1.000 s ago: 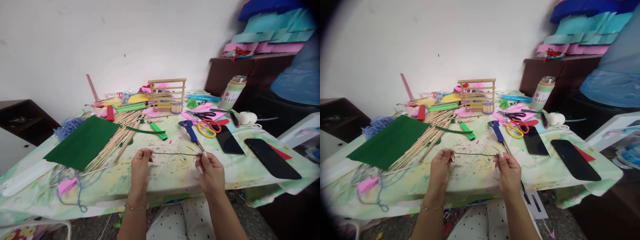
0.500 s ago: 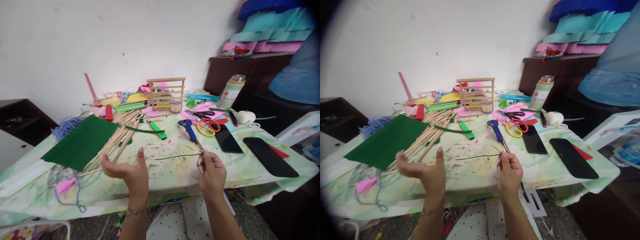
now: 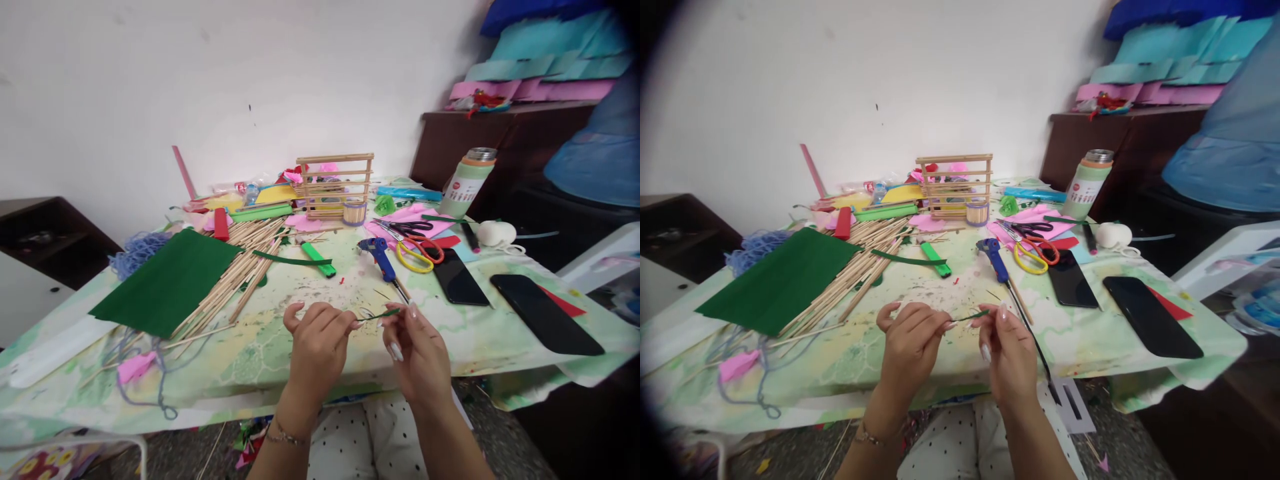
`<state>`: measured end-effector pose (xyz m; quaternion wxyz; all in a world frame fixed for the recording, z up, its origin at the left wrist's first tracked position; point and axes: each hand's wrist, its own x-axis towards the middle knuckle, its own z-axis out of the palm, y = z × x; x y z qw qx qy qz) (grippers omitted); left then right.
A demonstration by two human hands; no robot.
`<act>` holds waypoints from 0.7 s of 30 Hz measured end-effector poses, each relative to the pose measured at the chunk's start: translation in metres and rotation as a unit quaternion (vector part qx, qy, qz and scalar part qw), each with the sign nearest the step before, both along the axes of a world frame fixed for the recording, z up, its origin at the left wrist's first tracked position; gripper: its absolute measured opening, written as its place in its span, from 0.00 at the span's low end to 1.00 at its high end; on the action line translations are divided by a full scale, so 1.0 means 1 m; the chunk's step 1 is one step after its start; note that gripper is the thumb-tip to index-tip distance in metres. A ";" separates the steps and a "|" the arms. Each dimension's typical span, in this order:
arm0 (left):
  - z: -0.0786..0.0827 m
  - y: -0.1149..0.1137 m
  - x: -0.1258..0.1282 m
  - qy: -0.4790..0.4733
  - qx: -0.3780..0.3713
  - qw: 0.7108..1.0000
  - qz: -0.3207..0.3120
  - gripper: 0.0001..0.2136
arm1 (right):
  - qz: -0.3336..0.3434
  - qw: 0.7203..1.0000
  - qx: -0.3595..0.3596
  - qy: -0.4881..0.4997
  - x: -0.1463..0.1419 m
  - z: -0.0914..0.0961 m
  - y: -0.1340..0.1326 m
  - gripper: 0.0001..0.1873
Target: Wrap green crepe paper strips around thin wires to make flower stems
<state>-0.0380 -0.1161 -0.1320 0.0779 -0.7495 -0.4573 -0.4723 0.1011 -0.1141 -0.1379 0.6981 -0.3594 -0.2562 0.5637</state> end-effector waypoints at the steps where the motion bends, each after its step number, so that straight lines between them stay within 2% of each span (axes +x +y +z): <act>1: 0.000 0.000 -0.001 0.001 -0.003 1.000 -0.002 0.08 | -0.001 1.000 0.004 -0.001 0.001 -0.001 0.001 0.20; 5: 0.002 -0.001 -0.003 0.033 -0.019 0.999 -0.014 0.08 | -0.012 0.999 0.021 -0.029 0.005 -0.006 0.003 0.19; 9: 0.003 -0.001 0.002 0.042 -0.030 0.998 -0.024 0.09 | -0.079 0.993 0.066 -0.055 0.006 -0.011 0.003 0.18; 11: 0.003 -0.001 0.005 0.040 -0.033 0.998 -0.032 0.09 | -0.084 0.992 0.081 -0.053 0.006 -0.012 0.003 0.19; 16: 0.001 -0.001 0.008 0.049 -0.043 0.997 -0.040 0.09 | -0.039 0.992 0.092 -0.080 0.016 -0.016 0.007 0.17; 19: 0.000 0.000 0.004 0.082 -0.025 0.996 -0.034 0.11 | 0.040 0.981 0.092 -0.164 0.032 -0.017 0.010 0.18; 21: 0.000 0.001 0.001 0.104 -0.006 0.994 -0.026 0.12 | 0.101 0.960 0.063 -0.252 0.043 -0.018 0.010 0.16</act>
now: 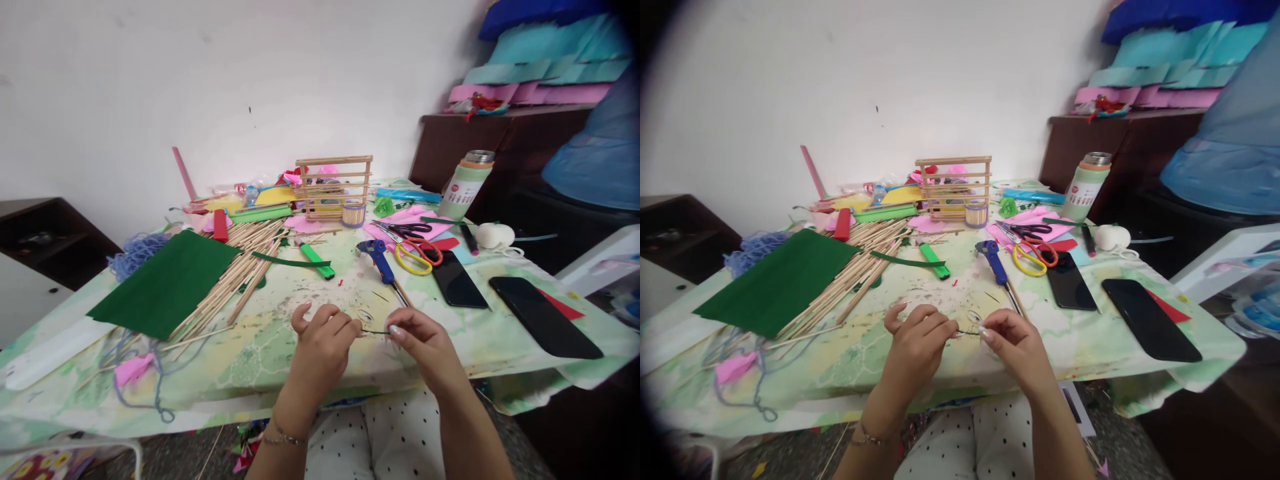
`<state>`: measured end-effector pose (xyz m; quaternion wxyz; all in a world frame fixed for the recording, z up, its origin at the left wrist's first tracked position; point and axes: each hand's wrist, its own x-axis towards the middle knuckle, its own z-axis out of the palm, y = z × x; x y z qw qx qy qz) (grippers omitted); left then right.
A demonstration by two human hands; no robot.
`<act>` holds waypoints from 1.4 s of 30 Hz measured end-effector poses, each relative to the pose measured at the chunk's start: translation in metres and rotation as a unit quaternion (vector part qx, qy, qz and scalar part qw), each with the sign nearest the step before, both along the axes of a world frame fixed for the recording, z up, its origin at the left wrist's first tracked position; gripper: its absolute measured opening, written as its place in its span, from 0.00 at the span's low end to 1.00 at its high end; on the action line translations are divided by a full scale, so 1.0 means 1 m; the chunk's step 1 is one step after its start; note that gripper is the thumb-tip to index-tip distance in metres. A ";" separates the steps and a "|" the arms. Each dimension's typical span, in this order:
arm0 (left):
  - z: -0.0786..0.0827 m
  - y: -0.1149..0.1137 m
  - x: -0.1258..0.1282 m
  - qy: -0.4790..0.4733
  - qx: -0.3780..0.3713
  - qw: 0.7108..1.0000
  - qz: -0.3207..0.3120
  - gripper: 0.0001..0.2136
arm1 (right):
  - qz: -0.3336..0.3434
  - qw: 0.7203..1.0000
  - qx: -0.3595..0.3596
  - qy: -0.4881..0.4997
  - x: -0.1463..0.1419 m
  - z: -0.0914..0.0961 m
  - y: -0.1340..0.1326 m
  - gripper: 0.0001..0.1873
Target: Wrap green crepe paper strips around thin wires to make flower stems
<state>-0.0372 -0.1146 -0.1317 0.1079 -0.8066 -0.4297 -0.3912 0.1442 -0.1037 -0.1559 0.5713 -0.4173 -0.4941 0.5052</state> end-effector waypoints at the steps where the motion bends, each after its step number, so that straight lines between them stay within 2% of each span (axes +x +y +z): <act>1: 0.000 0.001 -0.001 0.006 0.007 1.000 -0.001 0.13 | 0.012 0.999 -0.011 -0.043 0.004 0.000 0.000 0.15; 4: 0.000 0.003 -0.004 0.006 0.004 1.000 -0.018 0.13 | 0.027 0.991 -0.025 -0.131 0.011 -0.001 0.000 0.16; 7: -0.001 0.006 -0.006 0.003 0.005 1.000 -0.023 0.14 | 0.042 0.985 -0.037 -0.165 0.010 -0.001 0.001 0.12; 12: -0.002 0.008 -0.011 0.030 0.001 0.999 -0.020 0.14 | 0.112 0.961 0.009 -0.254 0.008 0.003 -0.001 0.10; 14: -0.005 0.008 -0.012 0.015 0.026 0.999 -0.010 0.12 | 0.103 0.966 0.008 -0.237 0.007 0.003 -0.002 0.15; 17: -0.013 0.007 -0.011 -0.087 0.107 0.988 0.071 0.08 | 0.004 0.992 -0.051 -0.114 0.003 -0.003 -0.001 0.20; 19: -0.020 0.008 -0.009 -0.237 0.103 0.958 0.122 0.12 | -0.065 0.995 -0.074 -0.028 -0.004 -0.009 -0.001 0.21; 20: -0.023 0.009 -0.008 -0.313 0.062 0.941 0.117 0.14 | -0.084 0.993 -0.078 0.004 -0.008 -0.011 -0.001 0.22; 22: -0.027 0.011 -0.003 -0.437 -0.086 0.893 0.057 0.18 | -0.090 0.992 -0.082 0.043 -0.018 -0.014 -0.002 0.23; 24: -0.027 0.012 0.003 -0.508 -0.245 0.825 -0.027 0.21 | -0.078 0.991 -0.082 0.064 -0.030 -0.015 -0.006 0.23; 26: -0.024 0.012 0.009 -0.539 -0.334 0.769 -0.082 0.23 | -0.058 0.993 -0.077 0.062 -0.040 -0.013 -0.010 0.24; 28: -0.018 0.010 0.014 -0.545 -0.361 0.750 -0.097 0.21 | -0.032 0.995 -0.077 0.049 -0.047 -0.012 -0.013 0.24; 32: -0.010 0.009 0.017 -0.559 -0.382 0.732 -0.071 0.18 | 0.013 0.996 -0.080 0.034 -0.051 -0.012 -0.013 0.23; 37: -0.010 0.011 0.017 -0.594 -0.378 0.707 -0.070 0.19 | 0.056 0.996 -0.068 0.015 -0.051 -0.019 -0.010 0.21; 40: -0.011 0.011 0.019 -0.626 -0.383 0.673 -0.089 0.19 | 0.063 0.996 -0.054 0.013 -0.051 -0.023 -0.011 0.21; 42: -0.010 0.011 0.019 -0.645 -0.409 0.635 -0.118 0.20 | 0.064 0.997 -0.038 0.009 -0.051 -0.025 -0.013 0.21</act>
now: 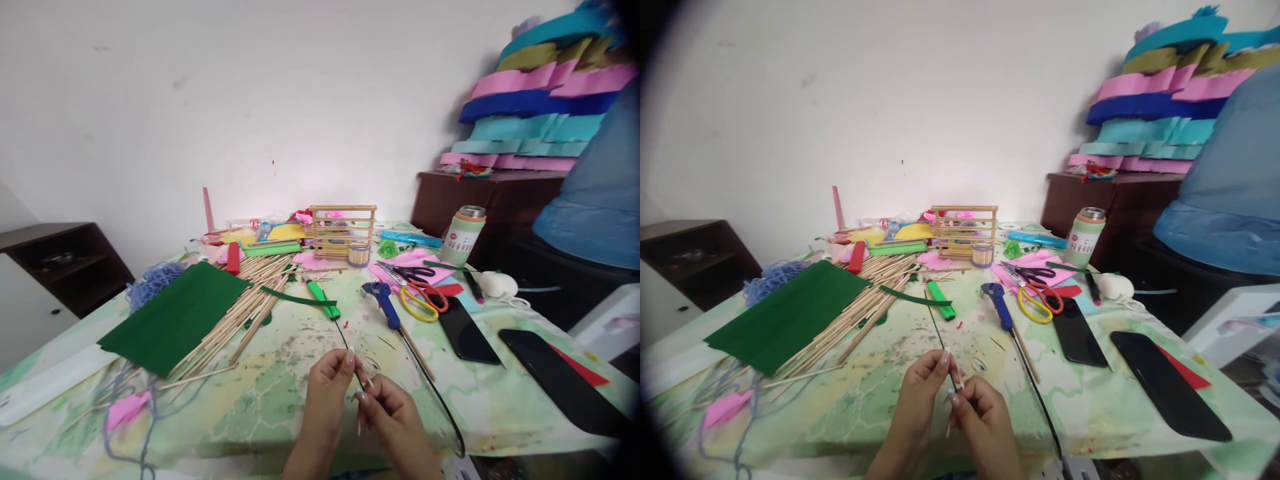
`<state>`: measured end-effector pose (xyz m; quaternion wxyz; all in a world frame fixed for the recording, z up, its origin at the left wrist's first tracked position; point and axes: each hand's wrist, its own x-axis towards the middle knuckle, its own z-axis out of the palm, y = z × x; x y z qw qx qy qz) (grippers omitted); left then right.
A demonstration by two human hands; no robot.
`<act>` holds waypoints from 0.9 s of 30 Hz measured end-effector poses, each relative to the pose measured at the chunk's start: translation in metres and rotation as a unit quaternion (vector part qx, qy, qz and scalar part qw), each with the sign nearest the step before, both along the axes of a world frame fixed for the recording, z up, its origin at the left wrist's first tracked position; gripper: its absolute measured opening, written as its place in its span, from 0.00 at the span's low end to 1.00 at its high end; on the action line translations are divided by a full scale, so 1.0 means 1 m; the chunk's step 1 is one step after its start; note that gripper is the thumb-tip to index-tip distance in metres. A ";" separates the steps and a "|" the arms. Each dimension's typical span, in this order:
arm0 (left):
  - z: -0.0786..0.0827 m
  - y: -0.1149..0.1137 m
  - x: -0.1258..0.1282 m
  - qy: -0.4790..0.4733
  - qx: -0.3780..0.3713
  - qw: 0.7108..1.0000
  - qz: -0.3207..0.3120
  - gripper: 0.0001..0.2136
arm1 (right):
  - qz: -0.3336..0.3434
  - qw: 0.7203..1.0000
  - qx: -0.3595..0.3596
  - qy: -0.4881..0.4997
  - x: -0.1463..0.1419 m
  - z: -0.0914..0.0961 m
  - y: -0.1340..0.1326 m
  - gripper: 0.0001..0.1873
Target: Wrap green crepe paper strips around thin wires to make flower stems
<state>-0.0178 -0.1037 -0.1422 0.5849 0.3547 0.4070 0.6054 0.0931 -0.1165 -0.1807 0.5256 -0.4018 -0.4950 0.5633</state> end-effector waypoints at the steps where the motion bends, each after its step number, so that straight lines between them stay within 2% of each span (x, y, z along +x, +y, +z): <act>1: 0.001 0.000 0.000 -0.023 -0.009 0.999 -0.020 0.20 | 0.000 1.000 0.007 -0.003 0.000 0.000 -0.001 0.21; 4: 0.002 0.000 -0.002 -0.048 -0.016 0.998 -0.027 0.21 | -0.002 1.000 0.007 -0.010 0.001 0.002 -0.002 0.21; 9: -0.001 -0.005 0.003 0.026 0.017 0.996 0.080 0.21 | -0.060 0.997 -0.046 0.027 -0.007 0.009 -0.008 0.23; 13: -0.007 -0.010 0.017 -0.045 0.009 0.982 0.184 0.24 | -0.100 0.992 -0.052 0.055 -0.018 0.005 -0.012 0.25; 15: -0.007 -0.011 0.023 -0.078 0.006 0.975 0.206 0.24 | -0.094 0.993 -0.045 0.059 -0.020 0.000 -0.011 0.26; 20: -0.003 -0.009 0.023 -0.059 0.012 0.975 0.212 0.25 | -0.076 0.993 -0.053 0.070 -0.016 -0.006 -0.005 0.25; 25: -0.003 -0.010 0.016 -0.006 0.028 0.995 0.096 0.22 | -0.064 0.991 -0.066 0.100 -0.008 -0.002 -0.002 0.26; 27: -0.005 -0.010 0.014 0.015 0.047 0.996 0.073 0.19 | -0.060 0.991 -0.059 0.101 -0.004 -0.001 0.001 0.25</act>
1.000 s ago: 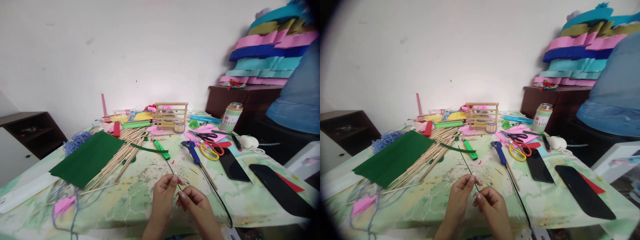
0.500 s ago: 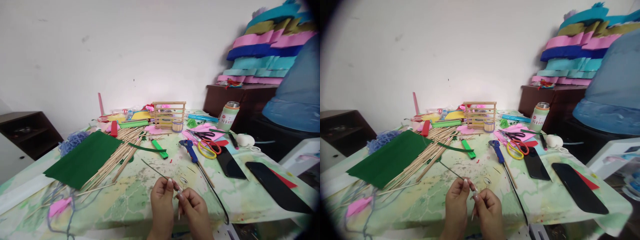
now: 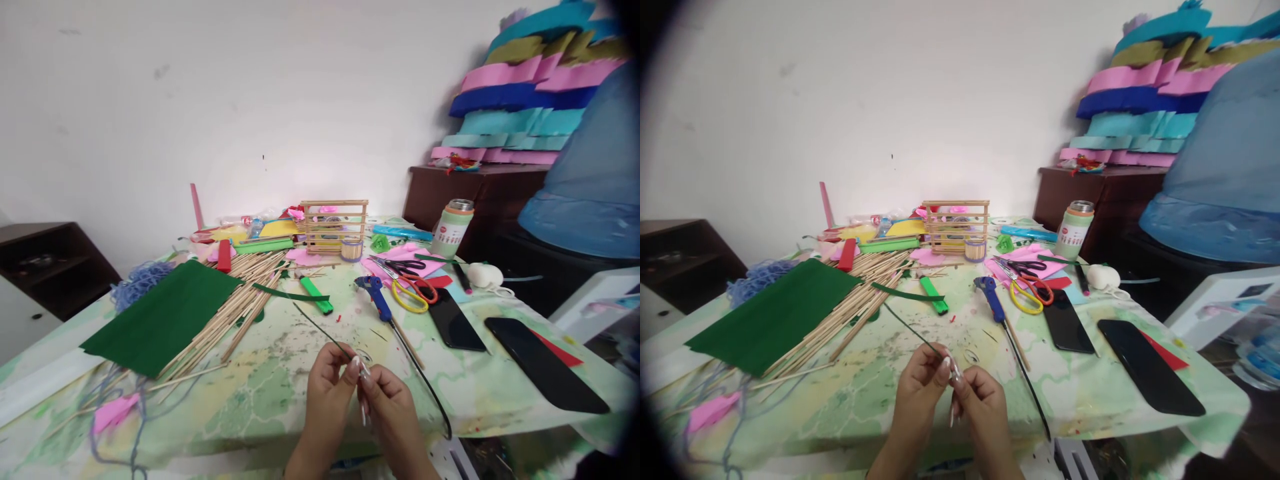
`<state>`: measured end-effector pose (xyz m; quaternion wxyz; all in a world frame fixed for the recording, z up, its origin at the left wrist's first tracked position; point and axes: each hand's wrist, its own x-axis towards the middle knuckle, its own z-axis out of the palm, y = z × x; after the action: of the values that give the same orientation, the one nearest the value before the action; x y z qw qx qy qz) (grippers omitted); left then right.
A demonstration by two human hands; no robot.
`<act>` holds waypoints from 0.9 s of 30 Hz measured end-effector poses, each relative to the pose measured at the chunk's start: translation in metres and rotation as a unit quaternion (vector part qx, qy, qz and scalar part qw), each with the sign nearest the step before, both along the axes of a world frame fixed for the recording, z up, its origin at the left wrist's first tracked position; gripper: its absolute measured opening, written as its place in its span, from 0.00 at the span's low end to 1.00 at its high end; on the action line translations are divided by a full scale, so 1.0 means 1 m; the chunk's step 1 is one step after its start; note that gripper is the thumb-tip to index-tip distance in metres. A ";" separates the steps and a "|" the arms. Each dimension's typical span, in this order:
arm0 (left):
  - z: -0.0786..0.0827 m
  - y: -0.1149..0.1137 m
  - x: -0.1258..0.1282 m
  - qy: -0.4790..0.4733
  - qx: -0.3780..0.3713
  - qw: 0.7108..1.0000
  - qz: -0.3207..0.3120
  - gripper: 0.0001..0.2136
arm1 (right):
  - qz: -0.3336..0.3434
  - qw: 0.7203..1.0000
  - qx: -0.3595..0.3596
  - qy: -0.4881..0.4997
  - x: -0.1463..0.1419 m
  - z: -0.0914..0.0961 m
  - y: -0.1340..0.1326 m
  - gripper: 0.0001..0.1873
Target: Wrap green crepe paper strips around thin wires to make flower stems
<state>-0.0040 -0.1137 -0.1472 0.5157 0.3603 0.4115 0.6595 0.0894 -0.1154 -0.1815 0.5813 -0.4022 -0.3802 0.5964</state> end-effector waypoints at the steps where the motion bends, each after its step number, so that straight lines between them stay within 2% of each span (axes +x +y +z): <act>1: -0.001 0.001 -0.001 0.009 0.006 1.000 0.001 0.18 | 0.007 1.000 0.004 -0.003 0.002 0.000 0.002 0.25; 4: -0.004 0.003 -0.003 0.014 0.007 1.000 0.022 0.16 | 0.015 1.000 0.018 -0.010 0.005 0.002 0.004 0.24; 9: -0.006 0.007 -0.003 -0.014 0.008 0.999 0.038 0.14 | -0.025 0.999 0.043 0.015 -0.001 -0.003 -0.003 0.23; 14: -0.011 0.005 0.005 -0.072 0.018 0.994 0.076 0.16 | -0.054 0.996 0.009 0.077 -0.015 -0.013 -0.010 0.24; 18: -0.010 0.006 0.001 -0.072 -0.003 0.997 0.041 0.18 | -0.059 0.994 -0.022 0.095 -0.017 -0.006 -0.012 0.26; 20: -0.008 0.010 -0.006 -0.059 0.010 0.998 0.028 0.18 | -0.063 0.994 -0.023 0.082 -0.013 -0.001 -0.012 0.25; 23: -0.005 0.017 -0.018 -0.062 0.034 0.995 0.067 0.19 | -0.079 0.995 -0.022 0.058 -0.008 0.005 -0.011 0.23; 27: -0.003 0.021 -0.024 -0.071 0.006 0.994 0.077 0.22 | -0.087 0.995 -0.015 0.053 -0.005 0.005 -0.010 0.23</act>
<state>-0.0281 -0.0930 -0.1500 0.4893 0.2830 0.3960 0.7236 0.0848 -0.1257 -0.1765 0.6440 -0.4106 -0.3035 0.5697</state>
